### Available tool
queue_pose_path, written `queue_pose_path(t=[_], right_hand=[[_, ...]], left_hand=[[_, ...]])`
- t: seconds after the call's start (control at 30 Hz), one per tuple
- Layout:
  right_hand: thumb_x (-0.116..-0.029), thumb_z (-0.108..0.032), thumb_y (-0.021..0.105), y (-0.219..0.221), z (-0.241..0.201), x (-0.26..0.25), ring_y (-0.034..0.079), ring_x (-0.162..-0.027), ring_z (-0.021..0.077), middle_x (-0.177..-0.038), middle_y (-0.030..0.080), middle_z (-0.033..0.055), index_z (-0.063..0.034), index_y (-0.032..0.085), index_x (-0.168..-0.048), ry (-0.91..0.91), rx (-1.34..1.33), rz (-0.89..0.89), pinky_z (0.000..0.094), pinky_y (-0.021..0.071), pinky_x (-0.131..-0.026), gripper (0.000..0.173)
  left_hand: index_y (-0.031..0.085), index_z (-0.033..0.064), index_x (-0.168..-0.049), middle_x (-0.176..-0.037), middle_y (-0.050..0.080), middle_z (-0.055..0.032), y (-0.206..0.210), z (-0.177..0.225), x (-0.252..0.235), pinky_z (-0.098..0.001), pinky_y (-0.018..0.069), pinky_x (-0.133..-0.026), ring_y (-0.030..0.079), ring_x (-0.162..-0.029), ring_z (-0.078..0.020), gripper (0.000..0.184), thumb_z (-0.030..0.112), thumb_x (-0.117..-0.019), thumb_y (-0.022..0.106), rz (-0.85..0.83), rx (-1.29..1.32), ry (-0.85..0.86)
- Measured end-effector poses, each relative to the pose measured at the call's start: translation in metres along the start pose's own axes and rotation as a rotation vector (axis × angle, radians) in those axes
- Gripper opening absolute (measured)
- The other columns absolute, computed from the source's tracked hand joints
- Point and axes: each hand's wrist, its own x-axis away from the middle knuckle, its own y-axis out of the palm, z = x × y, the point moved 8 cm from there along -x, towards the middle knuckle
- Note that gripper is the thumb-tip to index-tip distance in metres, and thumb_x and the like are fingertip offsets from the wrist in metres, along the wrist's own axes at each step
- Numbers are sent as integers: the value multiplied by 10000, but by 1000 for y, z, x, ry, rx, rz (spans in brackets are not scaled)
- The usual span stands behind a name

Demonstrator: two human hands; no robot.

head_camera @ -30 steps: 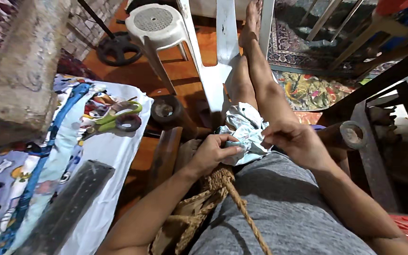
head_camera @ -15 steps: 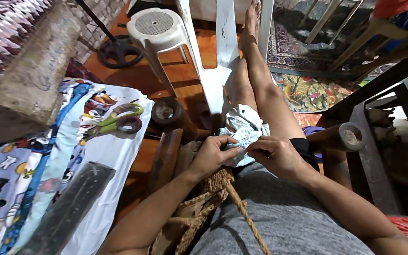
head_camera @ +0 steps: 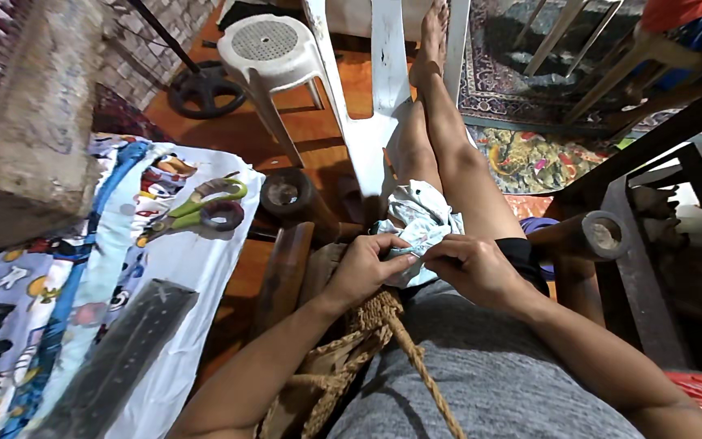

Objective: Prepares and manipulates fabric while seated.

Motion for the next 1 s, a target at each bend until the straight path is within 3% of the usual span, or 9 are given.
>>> queue_pose_path(t=[0.2, 0.37, 0.5, 0.67, 0.87, 1.0], right_hand=[[-945, -113, 619, 0, 1, 0, 636, -720, 67, -821, 697, 74, -30, 774, -973, 9, -2, 23, 195, 521, -690, 178], [-975, -120, 601, 6, 11, -1, 622, -709, 25, -871, 695, 58, -15, 751, -1009, 134, -126, 7, 176, 529, -672, 186], [-1002, -135, 588, 15, 20, -2, 610, -670, -10, -864, 693, 30, 7, 713, -1050, 204, -284, -26, 159, 532, -648, 196], [-1021, -98, 568, 24, 26, -5, 612, -648, -4, -837, 665, -15, 0, 662, -1030, 316, -549, -55, 163, 535, -624, 136], [-1021, -44, 546, 37, 33, -10, 605, -629, 51, -783, 646, -10, -22, 629, -978, 462, -845, -70, 210, 533, -627, 96], [-1020, -18, 538, 39, 34, -13, 608, -627, 59, -766, 645, -3, -24, 624, -953, 491, -971, -46, 208, 536, -628, 108]], left_hand=[[718, 42, -987, -854, 723, 44, 0, 2, 0, -185, 580, -737, 679, -767, 6, 72, 38, -916, 707, 14, -26, 12], [746, 43, -989, -918, 744, 19, -3, 11, 7, -144, 547, -798, 664, -834, 56, 104, 110, -912, 725, 169, -303, 219], [769, 29, -976, -902, 746, -45, -3, 18, 12, -157, 540, -812, 680, -845, -4, 132, 124, -908, 707, 282, -484, 423], [770, 11, -957, -864, 741, -74, -2, 23, 16, -173, 528, -803, 674, -814, -59, 127, 107, -904, 705, 348, -580, 547], [773, -1, -1026, -872, 737, -103, -4, 25, 18, -196, 541, -795, 681, -799, -106, 168, 103, -910, 708, 403, -620, 563], [759, 0, -1060, -944, 751, -94, -9, 25, 18, -187, 551, -823, 701, -865, -75, 186, 108, -914, 720, 438, -546, 531]])
